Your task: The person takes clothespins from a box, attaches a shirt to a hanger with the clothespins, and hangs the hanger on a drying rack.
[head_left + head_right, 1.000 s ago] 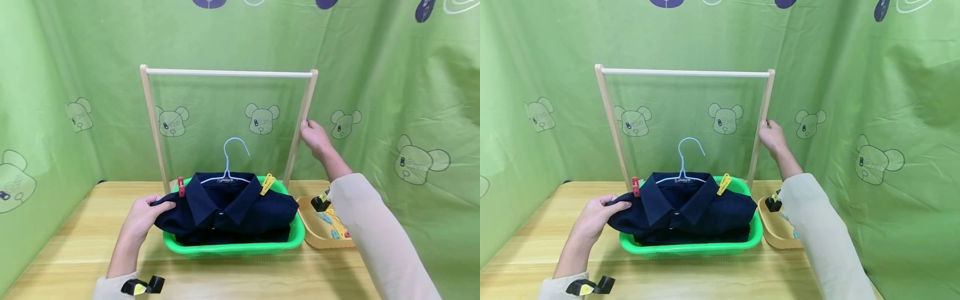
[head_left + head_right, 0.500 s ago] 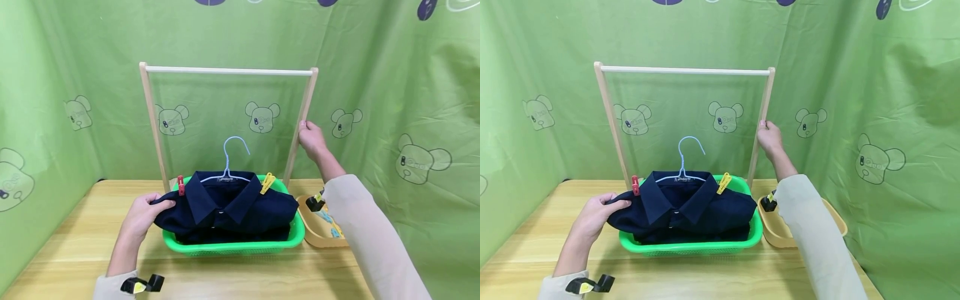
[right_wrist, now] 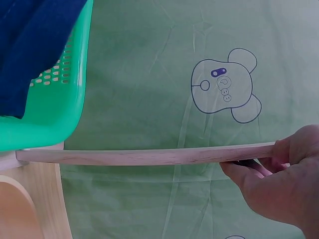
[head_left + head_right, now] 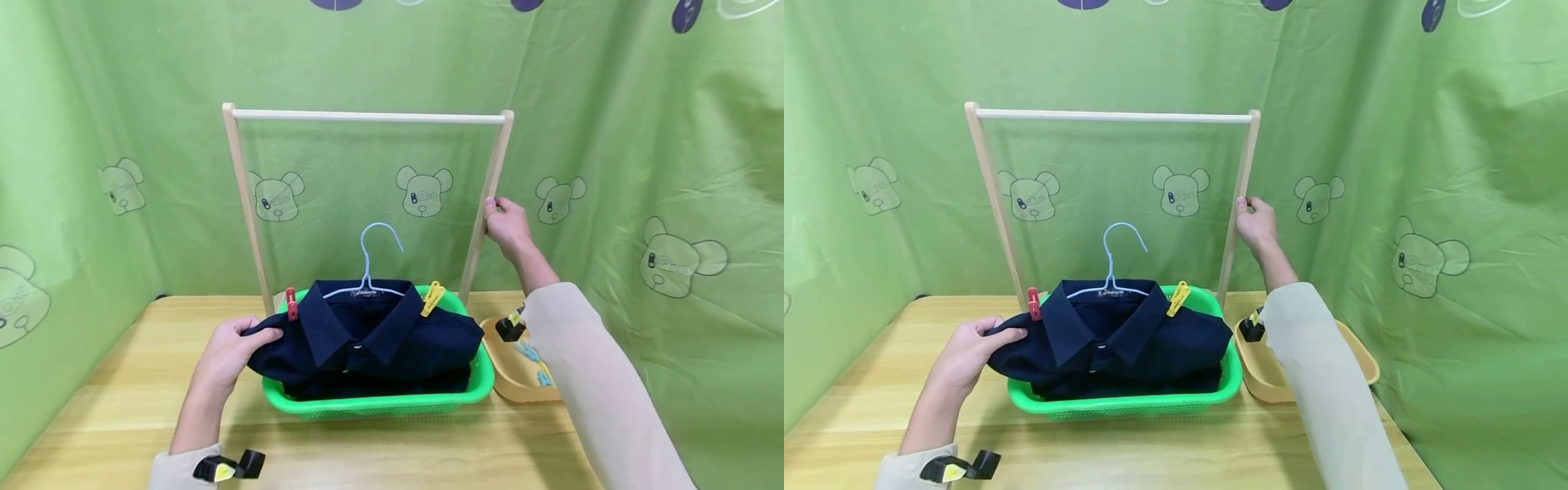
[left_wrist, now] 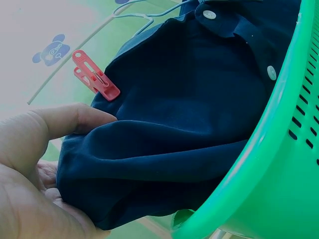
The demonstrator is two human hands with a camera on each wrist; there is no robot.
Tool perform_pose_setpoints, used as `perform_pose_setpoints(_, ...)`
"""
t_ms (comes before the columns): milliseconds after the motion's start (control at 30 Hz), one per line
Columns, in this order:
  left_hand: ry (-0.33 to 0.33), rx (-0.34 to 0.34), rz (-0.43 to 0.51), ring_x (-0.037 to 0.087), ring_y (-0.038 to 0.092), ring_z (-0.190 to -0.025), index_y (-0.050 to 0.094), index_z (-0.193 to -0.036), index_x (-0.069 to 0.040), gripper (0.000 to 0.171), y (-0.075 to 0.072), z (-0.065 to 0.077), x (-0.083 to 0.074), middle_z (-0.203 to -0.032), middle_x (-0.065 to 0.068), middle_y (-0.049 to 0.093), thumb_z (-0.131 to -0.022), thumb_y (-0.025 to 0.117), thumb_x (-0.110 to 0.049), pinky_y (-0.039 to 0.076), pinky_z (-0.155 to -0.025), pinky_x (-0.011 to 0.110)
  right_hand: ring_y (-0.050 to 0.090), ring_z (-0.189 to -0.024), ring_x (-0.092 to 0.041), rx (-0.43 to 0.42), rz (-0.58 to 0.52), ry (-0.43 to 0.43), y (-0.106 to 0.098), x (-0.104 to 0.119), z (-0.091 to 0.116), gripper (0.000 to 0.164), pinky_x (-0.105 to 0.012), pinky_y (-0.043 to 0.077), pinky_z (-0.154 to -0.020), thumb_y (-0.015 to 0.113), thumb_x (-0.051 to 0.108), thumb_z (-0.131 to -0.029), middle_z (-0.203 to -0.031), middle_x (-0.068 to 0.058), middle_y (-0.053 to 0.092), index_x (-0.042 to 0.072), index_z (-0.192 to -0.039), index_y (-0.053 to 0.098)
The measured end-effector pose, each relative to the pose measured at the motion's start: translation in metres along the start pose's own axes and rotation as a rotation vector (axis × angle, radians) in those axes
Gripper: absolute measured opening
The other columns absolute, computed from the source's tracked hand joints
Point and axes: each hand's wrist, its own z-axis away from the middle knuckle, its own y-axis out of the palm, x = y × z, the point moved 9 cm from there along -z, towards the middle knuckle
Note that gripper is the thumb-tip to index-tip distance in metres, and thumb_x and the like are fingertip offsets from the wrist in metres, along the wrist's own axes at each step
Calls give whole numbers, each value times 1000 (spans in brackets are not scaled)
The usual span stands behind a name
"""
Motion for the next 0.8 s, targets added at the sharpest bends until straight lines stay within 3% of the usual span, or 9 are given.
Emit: perform_pose_setpoints(800, -20, -13, -5, 13, 51, -85, 57, -70, -13, 31, 2, -4, 3, -70, -7, 54, -87, 77, -27, 41, -79, 28, 46, -140, -35, 43, -11, 29, 0, -3, -1, 55, -38, 41, -114, 34, 34, -110, -152, -22, 42, 12, -160, 24)
